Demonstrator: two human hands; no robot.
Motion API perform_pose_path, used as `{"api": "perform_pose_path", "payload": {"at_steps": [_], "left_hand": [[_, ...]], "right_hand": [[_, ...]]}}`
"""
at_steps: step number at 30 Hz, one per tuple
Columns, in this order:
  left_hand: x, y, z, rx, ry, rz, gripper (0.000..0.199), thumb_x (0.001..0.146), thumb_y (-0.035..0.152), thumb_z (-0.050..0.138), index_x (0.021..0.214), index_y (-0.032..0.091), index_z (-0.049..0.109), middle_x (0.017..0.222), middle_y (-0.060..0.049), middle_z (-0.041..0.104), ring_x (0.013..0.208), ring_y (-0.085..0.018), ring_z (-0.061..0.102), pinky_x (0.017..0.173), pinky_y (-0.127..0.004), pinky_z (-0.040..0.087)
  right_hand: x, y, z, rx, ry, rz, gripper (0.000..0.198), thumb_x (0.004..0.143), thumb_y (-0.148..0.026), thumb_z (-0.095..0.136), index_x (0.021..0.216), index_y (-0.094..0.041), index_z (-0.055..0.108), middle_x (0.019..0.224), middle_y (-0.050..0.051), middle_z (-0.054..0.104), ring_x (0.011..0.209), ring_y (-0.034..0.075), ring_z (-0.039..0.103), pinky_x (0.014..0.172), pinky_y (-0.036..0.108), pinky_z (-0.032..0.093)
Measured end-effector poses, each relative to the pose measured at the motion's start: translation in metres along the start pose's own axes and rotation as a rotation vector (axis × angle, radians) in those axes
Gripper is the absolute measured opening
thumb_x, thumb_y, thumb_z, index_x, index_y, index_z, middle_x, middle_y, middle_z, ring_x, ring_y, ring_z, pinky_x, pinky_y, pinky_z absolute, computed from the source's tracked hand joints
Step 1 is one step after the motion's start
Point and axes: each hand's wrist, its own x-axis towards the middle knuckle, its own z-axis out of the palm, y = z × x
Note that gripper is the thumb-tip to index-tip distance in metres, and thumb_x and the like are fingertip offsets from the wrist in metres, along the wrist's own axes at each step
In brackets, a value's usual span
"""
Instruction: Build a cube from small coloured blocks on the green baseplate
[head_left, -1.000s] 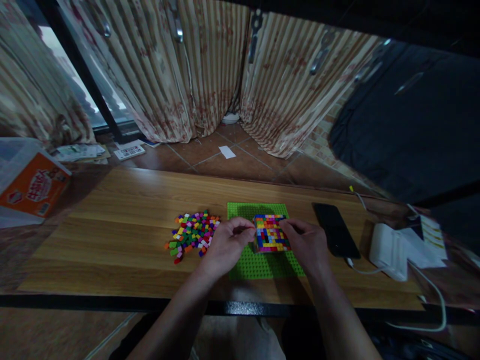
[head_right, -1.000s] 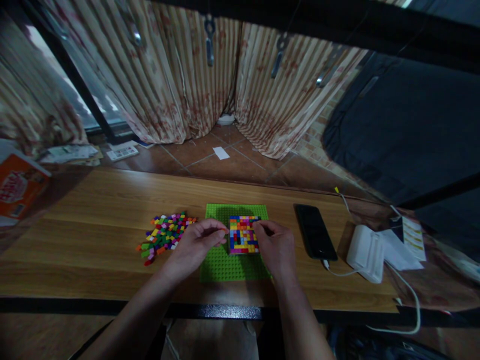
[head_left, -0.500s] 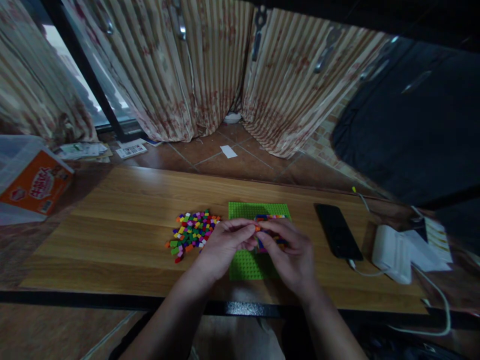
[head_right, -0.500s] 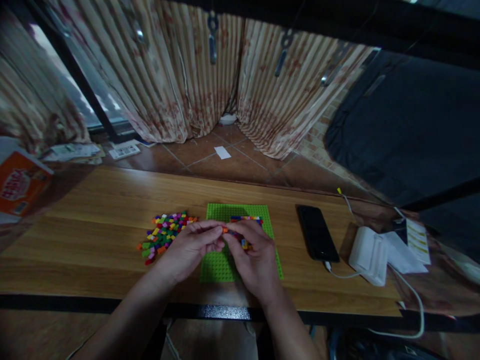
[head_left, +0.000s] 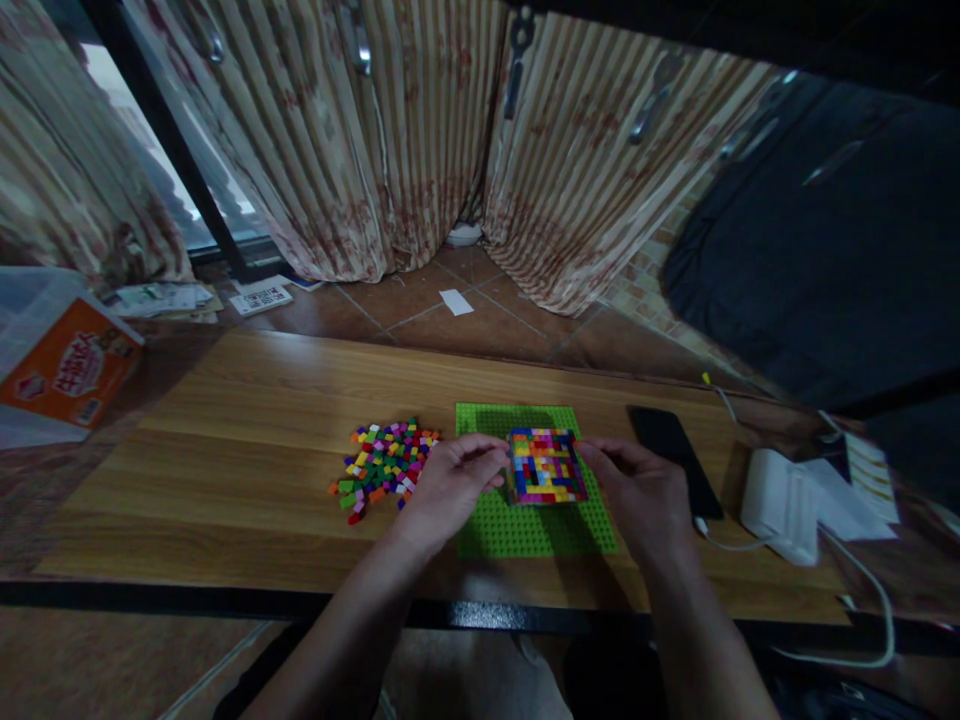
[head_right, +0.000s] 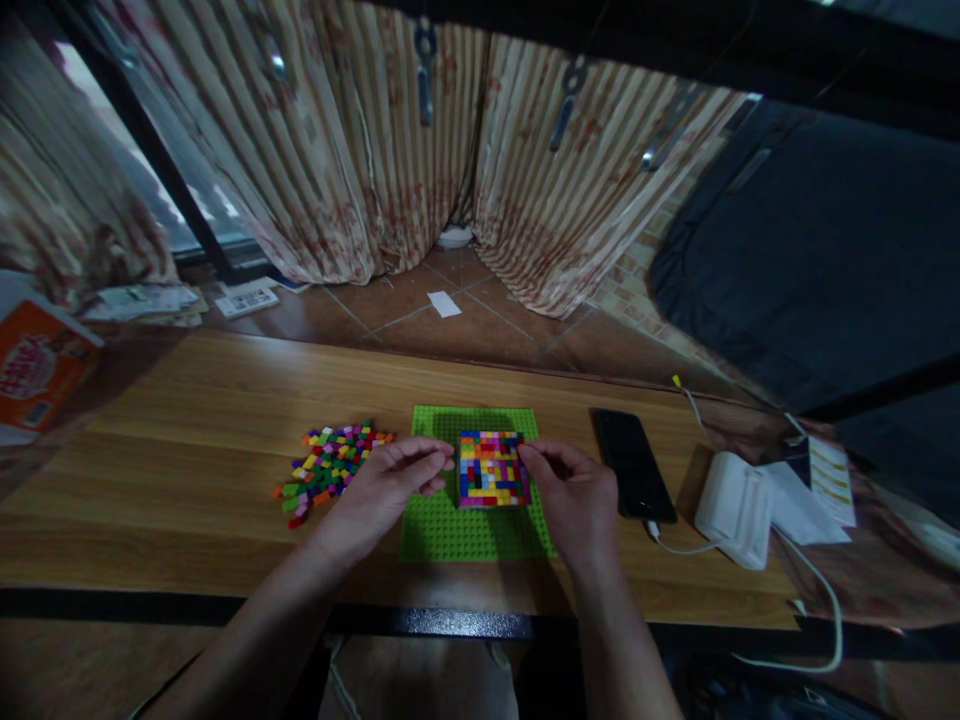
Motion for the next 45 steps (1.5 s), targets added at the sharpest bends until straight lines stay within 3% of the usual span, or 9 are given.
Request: {"api": "perform_pose_path", "payload": {"at_steps": [6,18,24,37,45], "left_hand": [[0.007,-0.010,0.003,0.126,-0.034,0.033,0.015,0.079,0.025,0.065,0.087,0.015,0.073,0.076,-0.002,0.068,0.065,-0.012,0.060,0.066,-0.026,0.047],[0.005,-0.008,0.003,0.191,-0.055,0.038,0.015,0.079,0.025,0.064,0.085,0.015,0.073,0.072,-0.001,0.066,0.065,-0.012,0.059,0.064,-0.025,0.046],[0.004,-0.008,0.003,0.189,-0.071,0.043,0.014,0.079,0.023,0.063,0.084,0.015,0.074,0.069,-0.001,0.065,0.064,-0.012,0.057,0.062,-0.025,0.044],[0.004,-0.010,0.002,0.236,-0.055,0.080,0.016,0.078,0.020,0.061,0.087,0.015,0.074,0.075,-0.003,0.069,0.068,-0.014,0.059,0.065,-0.027,0.044],[0.004,-0.010,0.002,0.236,-0.054,0.090,0.016,0.077,0.019,0.061,0.086,0.015,0.073,0.075,-0.003,0.069,0.068,-0.015,0.059,0.065,-0.027,0.045]], "right_hand": [[-0.004,-0.003,0.003,-0.147,-0.102,0.021,0.028,0.072,-0.045,0.072,0.077,-0.017,0.077,0.072,0.006,0.076,0.065,0.020,0.069,0.058,0.029,0.051],[-0.004,0.000,0.012,-0.214,-0.056,-0.021,0.030,0.072,-0.047,0.070,0.073,-0.017,0.077,0.066,0.005,0.073,0.057,0.018,0.062,0.055,0.028,0.045],[-0.004,0.003,0.009,-0.186,-0.094,-0.011,0.032,0.070,-0.048,0.073,0.075,-0.018,0.079,0.071,0.005,0.074,0.059,0.018,0.061,0.056,0.029,0.046],[-0.001,0.006,0.004,-0.183,-0.157,-0.060,0.032,0.079,-0.045,0.066,0.086,-0.017,0.080,0.083,0.007,0.077,0.074,0.022,0.069,0.066,0.032,0.052],[-0.001,0.006,0.006,-0.147,-0.144,-0.007,0.034,0.077,-0.047,0.068,0.084,-0.015,0.078,0.076,0.006,0.075,0.068,0.021,0.067,0.062,0.030,0.051]]}}
